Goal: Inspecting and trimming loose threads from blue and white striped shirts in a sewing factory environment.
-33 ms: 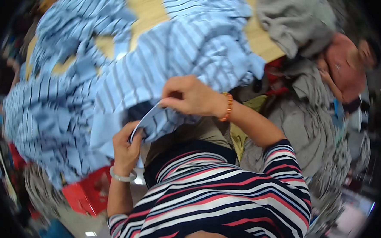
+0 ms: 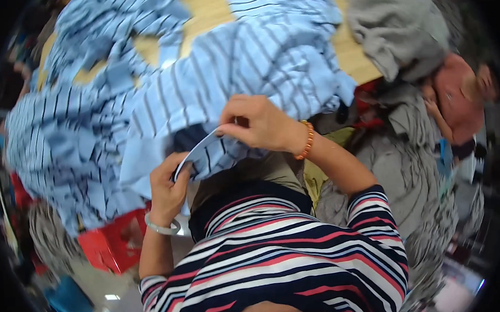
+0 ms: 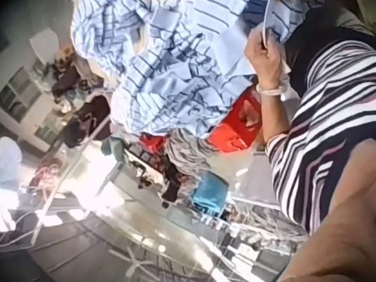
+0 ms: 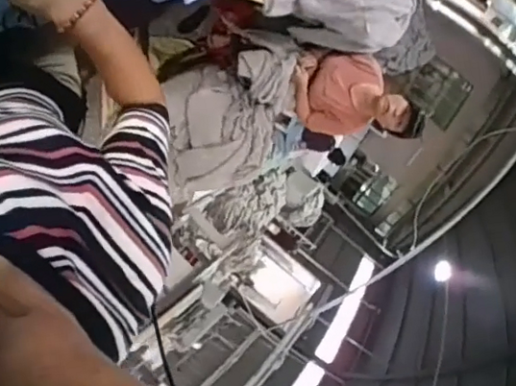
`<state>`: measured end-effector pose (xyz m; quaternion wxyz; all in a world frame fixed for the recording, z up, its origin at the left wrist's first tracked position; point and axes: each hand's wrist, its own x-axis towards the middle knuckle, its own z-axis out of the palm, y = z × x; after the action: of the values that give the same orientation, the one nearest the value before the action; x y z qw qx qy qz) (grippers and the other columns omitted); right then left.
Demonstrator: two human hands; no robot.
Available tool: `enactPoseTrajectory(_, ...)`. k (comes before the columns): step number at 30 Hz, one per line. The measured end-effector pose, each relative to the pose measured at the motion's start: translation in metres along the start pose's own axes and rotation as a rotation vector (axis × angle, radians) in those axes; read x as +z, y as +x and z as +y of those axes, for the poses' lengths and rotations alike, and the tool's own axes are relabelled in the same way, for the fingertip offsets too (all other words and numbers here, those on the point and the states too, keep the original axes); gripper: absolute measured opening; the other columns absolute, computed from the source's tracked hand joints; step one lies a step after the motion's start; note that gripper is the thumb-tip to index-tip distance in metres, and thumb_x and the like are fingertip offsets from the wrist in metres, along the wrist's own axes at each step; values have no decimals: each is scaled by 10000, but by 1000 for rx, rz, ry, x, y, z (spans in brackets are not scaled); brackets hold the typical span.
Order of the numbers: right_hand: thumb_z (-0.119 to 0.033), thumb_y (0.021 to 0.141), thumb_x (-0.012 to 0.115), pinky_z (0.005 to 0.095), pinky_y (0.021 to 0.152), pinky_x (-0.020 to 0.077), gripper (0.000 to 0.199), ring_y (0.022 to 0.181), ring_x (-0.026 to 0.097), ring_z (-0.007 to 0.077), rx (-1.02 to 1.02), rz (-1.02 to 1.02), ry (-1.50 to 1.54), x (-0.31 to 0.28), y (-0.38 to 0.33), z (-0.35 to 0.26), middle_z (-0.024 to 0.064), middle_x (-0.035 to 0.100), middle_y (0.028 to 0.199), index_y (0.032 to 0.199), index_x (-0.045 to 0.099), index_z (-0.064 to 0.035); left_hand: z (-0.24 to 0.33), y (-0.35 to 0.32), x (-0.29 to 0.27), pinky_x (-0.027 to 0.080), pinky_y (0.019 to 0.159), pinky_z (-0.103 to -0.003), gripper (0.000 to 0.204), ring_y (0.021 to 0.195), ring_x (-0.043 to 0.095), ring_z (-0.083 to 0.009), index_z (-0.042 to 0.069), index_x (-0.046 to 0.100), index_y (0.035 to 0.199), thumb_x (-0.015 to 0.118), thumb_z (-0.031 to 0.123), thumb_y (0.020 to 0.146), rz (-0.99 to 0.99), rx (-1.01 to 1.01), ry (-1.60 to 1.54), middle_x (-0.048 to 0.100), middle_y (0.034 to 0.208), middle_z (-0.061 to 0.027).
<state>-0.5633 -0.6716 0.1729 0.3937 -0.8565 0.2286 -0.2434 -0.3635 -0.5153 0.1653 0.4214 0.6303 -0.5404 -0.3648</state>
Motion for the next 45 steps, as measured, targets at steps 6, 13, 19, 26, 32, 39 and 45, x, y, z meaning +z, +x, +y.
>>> enactPoseTrajectory(6, -31, 783, 639, 340, 568, 482, 184, 668, 591, 257, -242, -14, 84, 31, 13, -54, 76, 587, 934, 965, 619, -53, 4, -14, -4, 407, 588, -242, 127, 629, 492, -101, -26, 621, 959, 550, -11, 856, 57, -14, -132, 545, 727, -50)
enactPoseTrajectory(13, -74, 787, 625, 371, 606, 486, 130, 709, 586, 297, -262, -189, -41, 32, 4, -42, 108, 534, 821, 914, 604, -55, 6, -8, -2, 482, 642, -305, 209, 702, 621, -284, -3, 635, 929, 609, -18, 722, -12, 141, 50, 623, 793, -144)
enactPoseTrajectory(19, -104, 744, 562, 382, 620, 488, 80, 714, 590, 304, -395, -170, -206, 44, 2, -32, 130, 546, 752, 751, 572, -25, -20, -3, 3, 458, 619, -378, 155, 697, 577, -388, 14, 582, 827, 582, -3, 674, 59, 254, 408, 584, 756, -185)
enactPoseTrajectory(26, -94, 744, 566, 396, 617, 464, 116, 716, 574, 326, -397, -46, -93, 34, -17, -31, 163, 547, 798, 805, 551, 4, -60, 11, -10, 451, 851, -303, 237, 972, 574, -184, 17, 619, 1100, 587, 95, 878, -310, -331, -592, 629, 1045, -96)
enactPoseTrajectory(32, -85, 695, 592, 415, 630, 466, 88, 756, 593, 344, -361, 6, -9, 47, -15, -29, 156, 575, 757, 722, 550, -13, -119, 30, -14, 417, 917, -362, 374, 983, 563, -207, 68, 571, 1130, 551, 379, 923, -147, -456, -1033, 618, 1063, -55)
enactPoseTrajectory(39, -83, 756, 574, 387, 618, 466, 102, 722, 587, 321, -446, 60, 28, 33, -18, -23, 142, 546, 776, 780, 530, 6, -71, 16, -23, 438, 732, -290, 254, 753, 522, -147, 61, 552, 899, 562, 312, 932, -87, -358, -1105, 561, 836, -38)
enactPoseTrajectory(45, -96, 744, 582, 374, 634, 490, 108, 739, 617, 317, -408, 97, -87, 42, -7, -34, 164, 584, 777, 758, 600, 10, 54, 14, 22, 399, 614, -264, 273, 655, 467, -98, 14, 560, 716, 640, 201, 898, 277, -98, -128, 556, 663, -24)
